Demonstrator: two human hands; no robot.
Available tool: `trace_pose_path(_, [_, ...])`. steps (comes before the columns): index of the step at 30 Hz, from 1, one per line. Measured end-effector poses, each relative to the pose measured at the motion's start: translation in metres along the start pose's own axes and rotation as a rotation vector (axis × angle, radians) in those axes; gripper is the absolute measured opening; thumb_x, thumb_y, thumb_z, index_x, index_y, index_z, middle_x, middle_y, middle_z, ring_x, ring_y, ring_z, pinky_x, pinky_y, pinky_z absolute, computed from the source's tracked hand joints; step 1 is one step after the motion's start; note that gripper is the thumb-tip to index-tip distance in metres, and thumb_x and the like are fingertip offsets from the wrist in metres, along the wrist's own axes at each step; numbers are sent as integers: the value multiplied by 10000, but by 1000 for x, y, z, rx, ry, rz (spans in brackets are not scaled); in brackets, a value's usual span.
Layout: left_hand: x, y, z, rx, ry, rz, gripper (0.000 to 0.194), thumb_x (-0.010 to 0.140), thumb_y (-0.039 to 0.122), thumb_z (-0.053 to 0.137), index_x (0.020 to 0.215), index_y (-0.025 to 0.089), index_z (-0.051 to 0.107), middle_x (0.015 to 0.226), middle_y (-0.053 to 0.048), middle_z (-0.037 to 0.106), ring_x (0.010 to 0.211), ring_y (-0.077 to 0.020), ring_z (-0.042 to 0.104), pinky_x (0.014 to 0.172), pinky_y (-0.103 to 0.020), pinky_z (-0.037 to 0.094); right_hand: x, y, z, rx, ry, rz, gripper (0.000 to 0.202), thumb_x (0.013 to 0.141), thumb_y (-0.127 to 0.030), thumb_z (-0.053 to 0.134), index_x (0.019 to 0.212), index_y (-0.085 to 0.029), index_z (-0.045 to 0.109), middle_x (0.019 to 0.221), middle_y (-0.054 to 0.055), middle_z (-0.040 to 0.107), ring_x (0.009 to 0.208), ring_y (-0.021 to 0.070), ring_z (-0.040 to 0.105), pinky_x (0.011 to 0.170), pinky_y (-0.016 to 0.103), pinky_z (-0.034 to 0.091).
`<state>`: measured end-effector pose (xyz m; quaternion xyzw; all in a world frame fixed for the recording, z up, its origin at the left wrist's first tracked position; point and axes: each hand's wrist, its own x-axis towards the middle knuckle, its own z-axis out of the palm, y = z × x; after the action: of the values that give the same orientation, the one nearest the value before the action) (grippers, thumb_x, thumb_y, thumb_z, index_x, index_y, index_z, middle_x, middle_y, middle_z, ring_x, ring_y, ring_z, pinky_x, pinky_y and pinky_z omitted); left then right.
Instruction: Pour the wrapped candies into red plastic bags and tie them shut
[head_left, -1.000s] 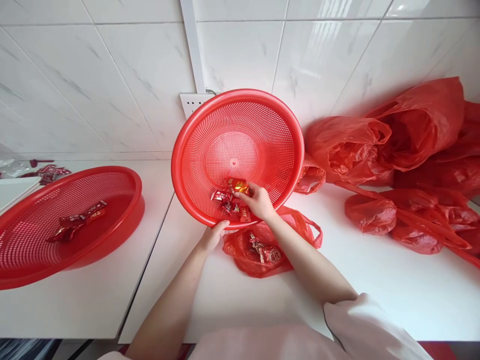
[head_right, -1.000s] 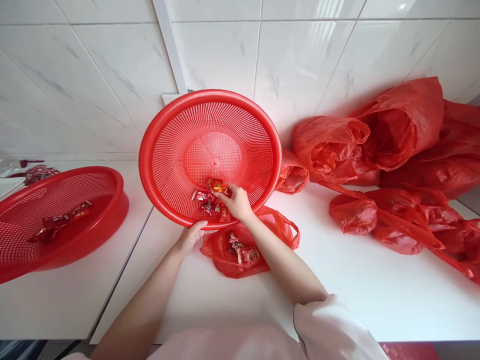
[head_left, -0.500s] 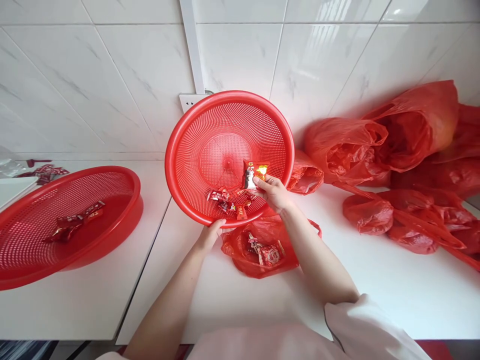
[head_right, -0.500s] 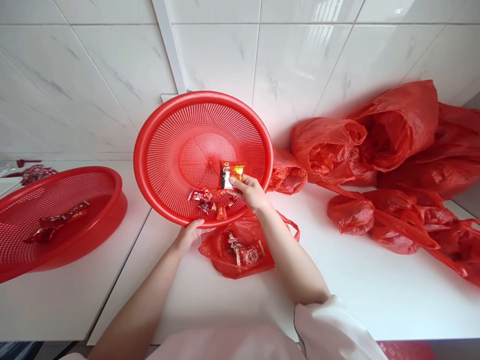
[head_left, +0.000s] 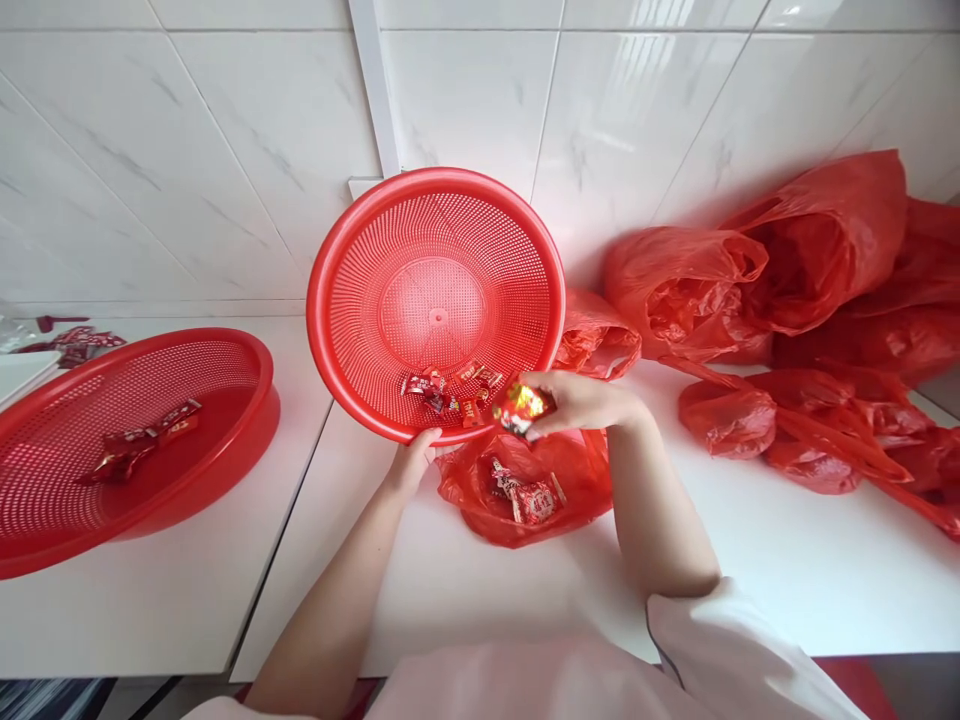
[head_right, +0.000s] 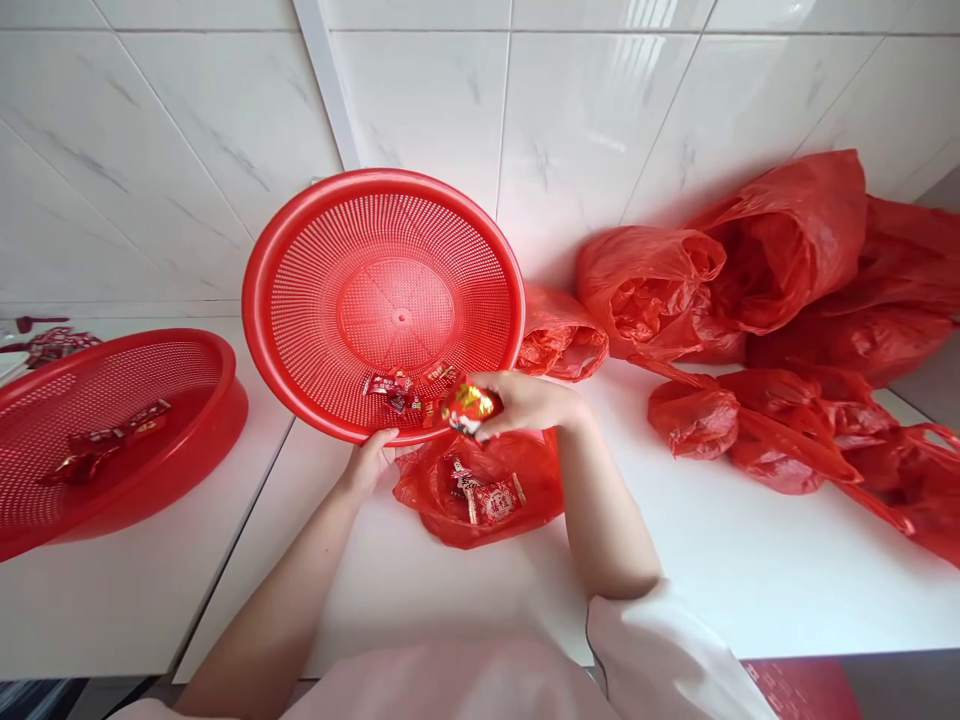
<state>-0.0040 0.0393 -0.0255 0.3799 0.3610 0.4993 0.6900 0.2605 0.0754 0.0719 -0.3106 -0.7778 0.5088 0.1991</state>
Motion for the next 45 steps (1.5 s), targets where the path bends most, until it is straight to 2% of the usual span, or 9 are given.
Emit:
trace_pose_path(4, [0, 0, 0, 4, 31, 9, 342, 773, 258, 612, 1072, 109, 689, 1136, -129, 686, 1105, -332, 614, 977, -502, 467, -12, 11, -8, -269, -116, 205, 500, 681, -266, 757, 1164, -223, 632, 904, 27, 726, 792, 194, 678, 667, 263, 523])
trace_pose_path(7, [1, 0, 0, 15, 17, 13, 341, 782, 259, 605, 1078, 111, 682, 1133, -124, 688, 1113, -327, 610, 972, -498, 473, -7, 19, -7, -481, 183, 285, 316, 736, -239, 701, 1051, -223, 676, 914, 60, 725, 802, 209, 679, 682, 292, 517])
trace_pose_path(11, [0, -2, 1, 19, 9, -1, 377, 777, 270, 611, 1115, 112, 664, 1168, -132, 671, 1126, -331, 602, 964, -491, 479, 12, 10, 9, -481, 418, 120, 200, 875, -281, 553, 1036, -228, 661, 907, 50, 724, 816, 191, 675, 748, 316, 513])
trace_pose_path(16, [-2, -3, 1, 1, -81, -70, 392, 809, 289, 570, 1138, 93, 654, 1189, -157, 656, 1139, -345, 591, 971, -486, 471, 36, 7, 39, -534, 146, -73, 654, 747, -406, 713, 1343, -225, 514, 1285, 106, 600, 1147, 292, 574, 959, 408, 446])
trace_pose_path(19, [-1, -4, 0, -11, -51, -65, 363, 789, 281, 592, 1093, 100, 676, 1156, -145, 675, 1126, -345, 600, 970, -481, 476, 43, 13, 46, -539, 54, -77, 679, 725, -293, 735, 1361, -236, 504, 1205, 99, 652, 1048, 287, 626, 885, 385, 477])
trace_pose_path(22, [0, -4, 0, -24, -5, -46, 349, 773, 266, 613, 1070, 98, 685, 1150, -142, 678, 1122, -341, 603, 971, -483, 480, 44, 15, 43, -510, 99, -113, 360, 863, -177, 554, 1204, -255, 641, 1047, 55, 718, 874, 213, 675, 806, 330, 487])
trace_pose_path(27, [1, -4, 0, -61, -3, -26, 351, 787, 251, 592, 1091, 95, 677, 1178, -147, 663, 1155, -340, 580, 972, -497, 482, 40, 12, 33, -377, 378, -126, 220, 868, -215, 574, 1036, -244, 713, 961, 34, 732, 866, 195, 679, 825, 322, 492])
trace_pose_path(40, [-1, 1, 3, -26, 13, 3, 302, 797, 240, 581, 1038, 105, 701, 1118, -132, 692, 1081, -322, 625, 947, -496, 495, 13, -5, 10, -177, 481, -149, 207, 879, -281, 521, 1079, -230, 538, 691, -42, 514, 593, 112, 435, 618, 253, 401])
trace_pose_path(45, [-1, 0, 2, -15, 18, 1, 299, 789, 256, 594, 1016, 95, 705, 1096, -140, 698, 1079, -330, 625, 948, -498, 491, 20, -3, 11, 352, 641, -47, 277, 871, -366, 515, 1133, -294, 462, 606, -73, 380, 449, 86, 307, 426, 204, 325])
